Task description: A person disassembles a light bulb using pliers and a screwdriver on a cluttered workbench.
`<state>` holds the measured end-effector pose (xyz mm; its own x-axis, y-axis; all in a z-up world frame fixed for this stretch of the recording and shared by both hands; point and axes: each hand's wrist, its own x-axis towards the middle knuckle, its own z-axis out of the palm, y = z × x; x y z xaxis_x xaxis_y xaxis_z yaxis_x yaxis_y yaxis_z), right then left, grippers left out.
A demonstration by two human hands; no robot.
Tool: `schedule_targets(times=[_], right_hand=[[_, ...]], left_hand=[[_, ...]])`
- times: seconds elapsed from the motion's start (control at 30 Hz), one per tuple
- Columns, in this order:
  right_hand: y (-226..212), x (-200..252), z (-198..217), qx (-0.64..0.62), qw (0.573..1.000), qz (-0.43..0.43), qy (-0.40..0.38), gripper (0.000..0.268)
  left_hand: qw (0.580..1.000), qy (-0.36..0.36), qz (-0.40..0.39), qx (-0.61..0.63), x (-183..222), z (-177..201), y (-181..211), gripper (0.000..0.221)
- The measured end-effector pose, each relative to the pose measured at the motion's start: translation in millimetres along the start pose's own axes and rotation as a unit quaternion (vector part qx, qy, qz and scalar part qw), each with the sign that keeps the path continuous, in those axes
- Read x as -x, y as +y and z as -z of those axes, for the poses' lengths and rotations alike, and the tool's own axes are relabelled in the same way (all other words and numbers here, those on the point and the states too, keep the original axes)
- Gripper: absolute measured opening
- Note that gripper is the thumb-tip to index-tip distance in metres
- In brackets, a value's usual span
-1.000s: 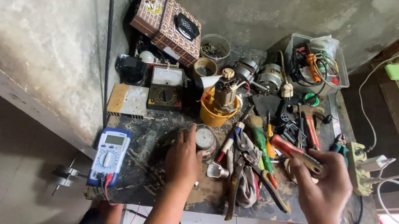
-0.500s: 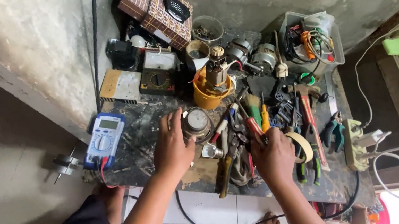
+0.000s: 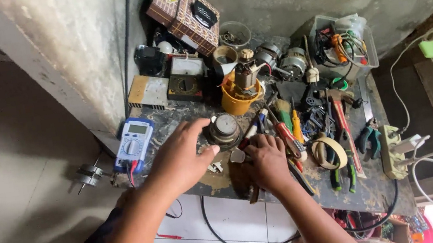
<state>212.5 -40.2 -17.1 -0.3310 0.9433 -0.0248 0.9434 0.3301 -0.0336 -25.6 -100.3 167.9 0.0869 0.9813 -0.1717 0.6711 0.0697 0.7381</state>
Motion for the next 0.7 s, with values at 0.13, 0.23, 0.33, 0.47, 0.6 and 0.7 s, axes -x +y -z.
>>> schedule_targets(times=[0.13, 0.23, 0.33, 0.47, 0.6, 0.7], right_hand=[[4.3, 0.0, -9.0, -0.038, 0.999, 0.002, 0.029, 0.038], [1.1, 9.7, -5.5, -0.113, 0.988, 0.028, 0.103, 0.043], [-14.1, 10.7, 12.9, -0.278, 0.954, 0.053, 0.104, 0.039], [-26.0, 24.1, 19.4, -0.368, 0.926, -0.001, 0.089, 0.041], [-30.5, 20.9, 15.0, -0.407, 0.908, -0.014, 0.102, 0.047], [-31.2, 18.0, 20.7, -0.388, 0.915, -0.01, 0.11, 0.039]], left_hand=[[0.997, -0.005, 0.028, 0.067, -13.7, -35.1, -53.2, 0.054], [0.998, -0.01, 0.064, 0.012, -20.5, -57.5, -75.1, 0.045], [0.994, -0.031, 0.06, 0.087, -22.3, -47.5, -59.9, 0.04], [0.987, -0.035, 0.078, 0.133, -23.4, -60.6, -61.7, 0.035], [0.983, -0.023, 0.083, 0.159, -39.7, -70.9, -68.5, 0.025], [0.982, -0.024, 0.087, 0.163, -40.2, -71.7, -66.4, 0.023]])
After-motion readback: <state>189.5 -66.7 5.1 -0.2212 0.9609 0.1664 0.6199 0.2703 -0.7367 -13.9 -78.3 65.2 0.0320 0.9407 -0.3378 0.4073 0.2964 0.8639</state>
